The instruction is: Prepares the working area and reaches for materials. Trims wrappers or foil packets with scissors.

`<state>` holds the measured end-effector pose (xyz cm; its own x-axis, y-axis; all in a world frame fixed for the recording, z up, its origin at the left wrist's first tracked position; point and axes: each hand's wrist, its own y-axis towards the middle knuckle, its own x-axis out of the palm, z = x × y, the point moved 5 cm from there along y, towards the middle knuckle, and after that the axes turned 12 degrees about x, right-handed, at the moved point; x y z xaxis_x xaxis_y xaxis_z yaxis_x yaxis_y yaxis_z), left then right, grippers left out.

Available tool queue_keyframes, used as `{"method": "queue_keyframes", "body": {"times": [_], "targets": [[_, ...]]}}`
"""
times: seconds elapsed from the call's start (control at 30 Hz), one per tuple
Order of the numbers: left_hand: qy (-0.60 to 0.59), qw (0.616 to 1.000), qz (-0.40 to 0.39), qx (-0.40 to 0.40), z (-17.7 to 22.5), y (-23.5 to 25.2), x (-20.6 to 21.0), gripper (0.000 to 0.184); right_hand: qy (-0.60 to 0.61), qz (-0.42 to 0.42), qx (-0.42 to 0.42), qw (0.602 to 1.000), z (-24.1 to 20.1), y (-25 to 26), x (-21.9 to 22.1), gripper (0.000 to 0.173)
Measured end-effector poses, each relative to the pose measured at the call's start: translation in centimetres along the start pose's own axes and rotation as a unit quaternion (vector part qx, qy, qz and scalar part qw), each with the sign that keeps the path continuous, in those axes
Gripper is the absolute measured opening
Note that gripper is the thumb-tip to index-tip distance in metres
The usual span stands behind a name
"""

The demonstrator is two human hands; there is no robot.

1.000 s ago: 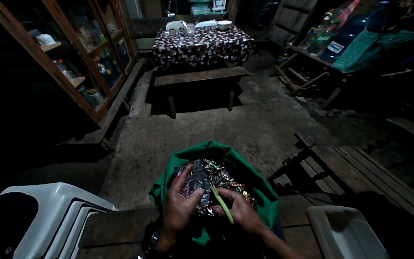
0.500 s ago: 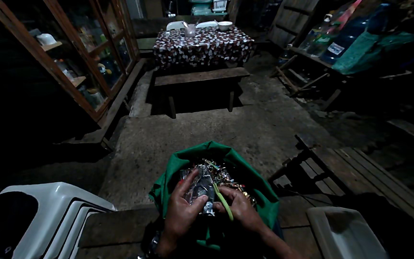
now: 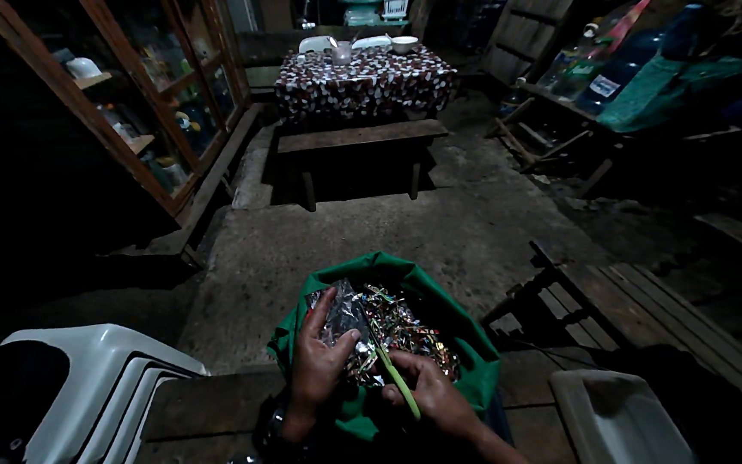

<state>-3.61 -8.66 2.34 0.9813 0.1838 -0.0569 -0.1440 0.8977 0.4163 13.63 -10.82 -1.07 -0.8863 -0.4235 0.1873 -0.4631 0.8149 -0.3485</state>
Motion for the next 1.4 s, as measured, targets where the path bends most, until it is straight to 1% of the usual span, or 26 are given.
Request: {"method": "queue_keyframes", "body": {"times": [0.1, 0.27, 0.37, 0.47, 0.57, 0.7, 0.87, 1.07, 1.17, 1.23, 1.3, 1.4], "targets": [[-0.005, 1.0, 0.006, 0.002, 0.1, -0.1, 0.0, 0.067, 0.006, 0.004, 0.001, 1.0, 0.2, 0.0, 0.2, 0.037], [-0.008, 1.0, -0.011, -0.011, 0.2, -0.6, 0.5, 0.068, 0.007, 0.014, -0.019, 1.0, -0.9, 0.2, 0.2, 0.027], [-0.02, 1.0, -0.002, 0.002, 0.2, -0.7, 0.5, 0.067, 0.001, 0.02, -0.032, 0.999, -0.7, 0.3, 0.1, 0.035], [-0.017, 1.0, -0.004, 0.014, 0.2, -0.8, 0.5, 0.066, 0.018, 0.018, -0.026, 0.999, -0.3, 0.3, 0.1, 0.035], [-0.006, 0.999, -0.034, -0.007, 0.5, -0.9, 0.6, 0.066, 0.013, 0.025, -0.029, 0.999, -0.8, 0.4, 0.1, 0.03], [-0.018, 0.999, -0.05, -0.01, 0.6, -1.2, 0.9, 0.065, -0.001, 0.033, -0.036, 0.999, -1.7, 0.7, -0.3, 0.038], [-0.027, 0.999, -0.045, -0.002, 0.5, -1.4, 0.6, 0.064, 0.012, 0.033, -0.04, 0.999, -1.1, 0.7, -0.4, 0.03], [-0.025, 0.996, -0.082, -0.008, 0.6, -1.9, 0.8, 0.062, 0.019, 0.016, -0.027, 0.999, -1.6, 0.9, -0.5, 0.036], [-0.037, 0.996, -0.075, -0.01, 0.2, -2.0, 0.6, 0.061, 0.014, 0.021, -0.041, 0.999, -1.3, 1.0, -0.6, 0.03], [-0.039, 0.998, -0.056, -0.007, 0.0, -1.7, 0.3, 0.058, 0.008, 0.031, -0.032, 0.999, -0.8, 0.8, -0.6, 0.028], [-0.043, 0.999, -0.019, 0.004, -0.2, -1.2, -0.2, 0.055, -0.001, 0.029, -0.011, 1.0, -0.2, 0.5, -0.6, 0.034], [-0.031, 0.999, 0.038, -0.003, -0.5, -0.5, -0.8, 0.056, -0.014, 0.009, 0.005, 1.0, 0.4, -0.2, -0.2, 0.044]]}}
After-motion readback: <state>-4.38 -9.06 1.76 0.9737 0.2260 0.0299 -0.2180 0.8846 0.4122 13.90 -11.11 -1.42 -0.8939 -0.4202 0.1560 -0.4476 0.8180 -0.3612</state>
